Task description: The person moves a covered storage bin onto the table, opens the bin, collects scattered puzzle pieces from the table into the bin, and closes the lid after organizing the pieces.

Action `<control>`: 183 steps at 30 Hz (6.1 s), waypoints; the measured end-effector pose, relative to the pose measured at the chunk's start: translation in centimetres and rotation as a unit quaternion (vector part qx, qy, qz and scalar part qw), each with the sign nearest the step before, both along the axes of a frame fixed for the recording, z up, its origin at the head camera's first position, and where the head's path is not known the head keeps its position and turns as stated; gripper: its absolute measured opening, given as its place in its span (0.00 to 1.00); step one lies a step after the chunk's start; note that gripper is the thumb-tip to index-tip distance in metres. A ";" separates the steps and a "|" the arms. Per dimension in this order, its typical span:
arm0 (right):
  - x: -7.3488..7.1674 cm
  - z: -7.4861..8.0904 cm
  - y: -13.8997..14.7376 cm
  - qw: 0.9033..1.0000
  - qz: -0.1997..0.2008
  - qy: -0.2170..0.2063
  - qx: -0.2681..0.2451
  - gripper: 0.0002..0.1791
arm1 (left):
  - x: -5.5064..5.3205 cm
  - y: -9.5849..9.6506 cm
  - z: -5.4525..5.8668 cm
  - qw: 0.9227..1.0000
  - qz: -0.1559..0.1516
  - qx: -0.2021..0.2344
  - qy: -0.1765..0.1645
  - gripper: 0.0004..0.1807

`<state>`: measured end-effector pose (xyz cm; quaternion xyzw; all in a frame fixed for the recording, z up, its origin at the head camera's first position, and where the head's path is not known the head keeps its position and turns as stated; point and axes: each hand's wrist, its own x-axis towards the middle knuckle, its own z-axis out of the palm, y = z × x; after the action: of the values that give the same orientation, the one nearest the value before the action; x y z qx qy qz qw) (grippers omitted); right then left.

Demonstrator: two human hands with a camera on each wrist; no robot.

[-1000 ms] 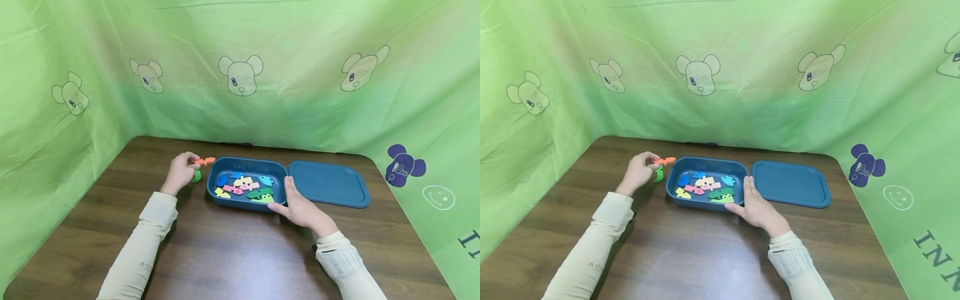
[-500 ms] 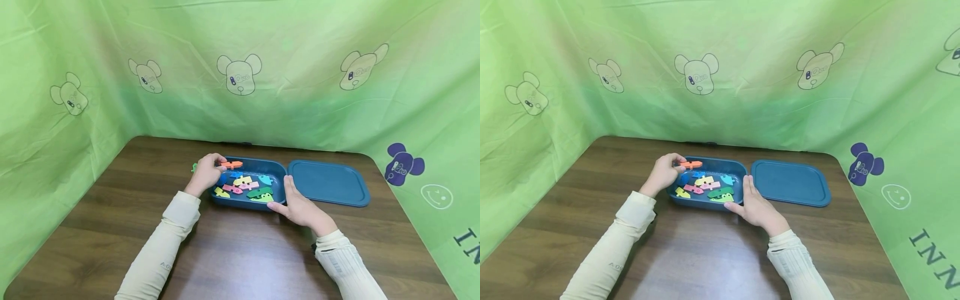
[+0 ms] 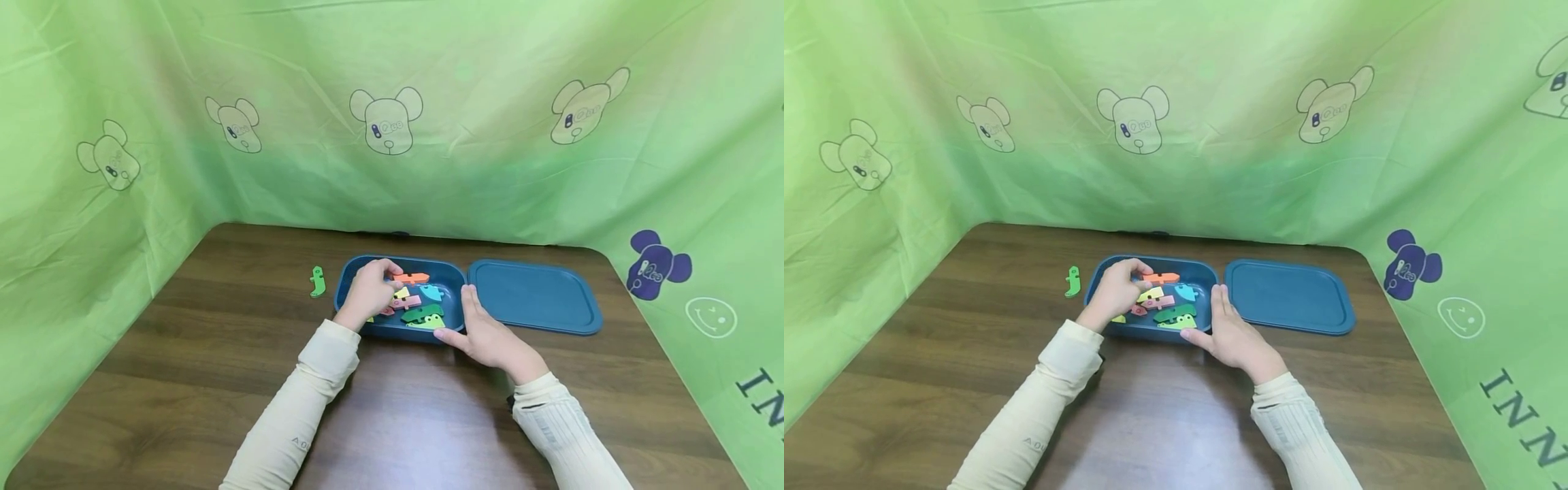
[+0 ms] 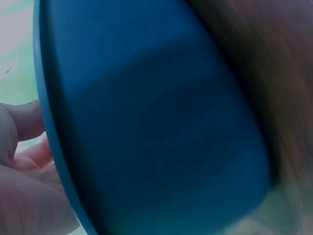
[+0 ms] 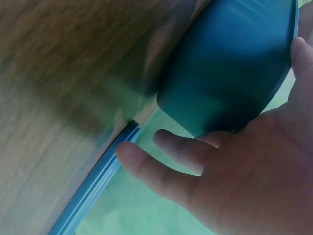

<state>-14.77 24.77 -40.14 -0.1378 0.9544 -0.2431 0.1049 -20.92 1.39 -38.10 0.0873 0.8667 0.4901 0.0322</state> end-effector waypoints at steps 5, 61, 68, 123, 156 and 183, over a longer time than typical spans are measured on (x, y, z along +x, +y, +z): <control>-0.1 -0.1 0.1 1.000 0.001 0.002 -0.002 0.64 | 0.2 1.8 -0.4 0.999 0.006 -0.031 0.023 0.10; -0.2 -0.1 -0.5 1.000 -0.005 -0.003 0.003 0.65 | -3.1 -6.1 -0.4 0.987 0.035 -0.131 0.085 0.10; 0.0 0.1 -0.4 1.000 -0.008 -0.009 0.008 0.65 | -4.2 -10.0 0.0 0.980 0.099 -0.156 0.080 0.09; 0.3 0.5 -0.3 1.000 -0.006 -0.003 -0.005 0.64 | -3.7 -11.2 -0.3 0.993 0.005 -0.106 0.051 0.13; 0.1 0.3 -0.4 1.000 -0.009 -0.011 -0.003 0.65 | -1.2 -6.6 0.4 0.964 -0.002 -0.265 0.038 0.17; 0.4 0.4 -0.5 1.000 -0.009 -0.013 -0.002 0.65 | -0.2 -5.2 -0.5 0.946 0.002 -0.316 0.071 0.28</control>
<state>-14.35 24.28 -39.77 -0.1257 0.9538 -0.2475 0.1151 -21.08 -3.86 -38.60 0.1054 0.9772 0.1840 -0.0040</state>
